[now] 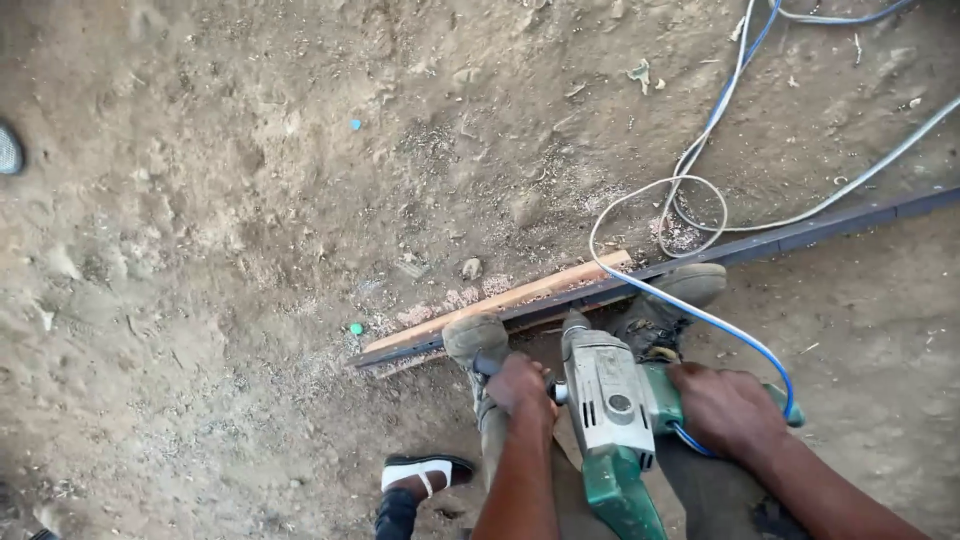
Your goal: The person uses a rotary hammer drill to bore holes along a metal flat bar laid on the ground over a wood strip, repositioning the drill to successive spots along the bar and steadying it with their feet while drilling.
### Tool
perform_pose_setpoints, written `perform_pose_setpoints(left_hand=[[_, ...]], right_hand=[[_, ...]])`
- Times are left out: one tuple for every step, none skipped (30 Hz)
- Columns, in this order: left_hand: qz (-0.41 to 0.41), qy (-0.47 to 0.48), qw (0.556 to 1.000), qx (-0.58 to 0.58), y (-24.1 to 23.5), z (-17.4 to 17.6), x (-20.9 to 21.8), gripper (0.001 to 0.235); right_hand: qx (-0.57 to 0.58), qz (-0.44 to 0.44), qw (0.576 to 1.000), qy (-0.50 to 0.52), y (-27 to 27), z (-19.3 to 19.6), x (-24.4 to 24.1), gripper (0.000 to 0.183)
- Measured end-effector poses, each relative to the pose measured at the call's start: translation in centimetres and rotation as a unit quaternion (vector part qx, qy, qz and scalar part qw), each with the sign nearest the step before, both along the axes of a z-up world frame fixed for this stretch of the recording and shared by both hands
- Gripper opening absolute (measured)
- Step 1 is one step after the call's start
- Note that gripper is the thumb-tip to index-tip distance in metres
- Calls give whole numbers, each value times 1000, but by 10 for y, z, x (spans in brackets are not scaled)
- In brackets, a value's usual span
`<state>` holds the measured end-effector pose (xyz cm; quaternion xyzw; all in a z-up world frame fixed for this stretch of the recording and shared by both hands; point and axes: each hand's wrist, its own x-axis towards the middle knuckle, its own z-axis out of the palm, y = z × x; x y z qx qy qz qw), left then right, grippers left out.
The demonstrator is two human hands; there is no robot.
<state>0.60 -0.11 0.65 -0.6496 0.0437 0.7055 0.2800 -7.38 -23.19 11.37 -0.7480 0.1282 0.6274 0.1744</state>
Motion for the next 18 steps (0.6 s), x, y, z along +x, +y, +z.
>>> perform_pose_setpoints(left_hand=[[-6,4,1000,-3,-1,6,6,16],[-10,11,1000,-9,-7,12,8,25],[-9,15,1000,-13,-12,17,6,25],[371,-175,907,95,-14,19,11,16],[678,-329,631,183,-16,21,17,14],[678,-326,632,184,-7,13,12,14],[406,-179,889,110,2,5,7,19],[67,-5,998,15,8,-5,2,26],[68,-3,998,13,8,-6,-7,26],[85,-31,996,3,11,-10,-12,16],[102,-59,993,-7,13,-14,-17,11],[102,-59,993,-5,9,-11,-12,11],[123,-60,991,5,5,-9,-8,6],[148,-56,987,13,-1,-5,-12,2],[150,-50,987,12,-5,5,-13,2],[246,-110,962,47,-10,9,-1,4],[339,-167,922,81,-16,15,11,5],[342,-161,923,70,-20,24,14,5]], right_hand=[[2,-4,1000,6,1,1,5,21],[-1,-7,1000,14,-2,4,7,20],[-5,-7,1000,19,-4,7,0,20],[-5,-5,1000,8,-3,3,-1,19],[-5,-4,1000,-4,-2,1,-2,19],[-6,-4,1000,-1,0,1,1,19],[-2,-3,1000,-11,2,1,3,19],[2,0,1000,-21,1,-1,6,20],[0,1,1000,-20,-1,2,3,20],[0,-8,1000,-15,0,3,3,20],[1,-17,1000,-10,1,3,2,21],[3,-17,1000,-10,-1,-3,2,21],[2,0,1000,-28,-3,-8,0,22],[-2,19,999,-41,-6,-10,-9,25],[-3,21,999,-36,-13,-5,-1,25],[9,40,996,-74,-19,-7,15,23],[20,60,992,-111,-26,-8,32,23],[8,63,992,-109,-20,-9,38,23]])
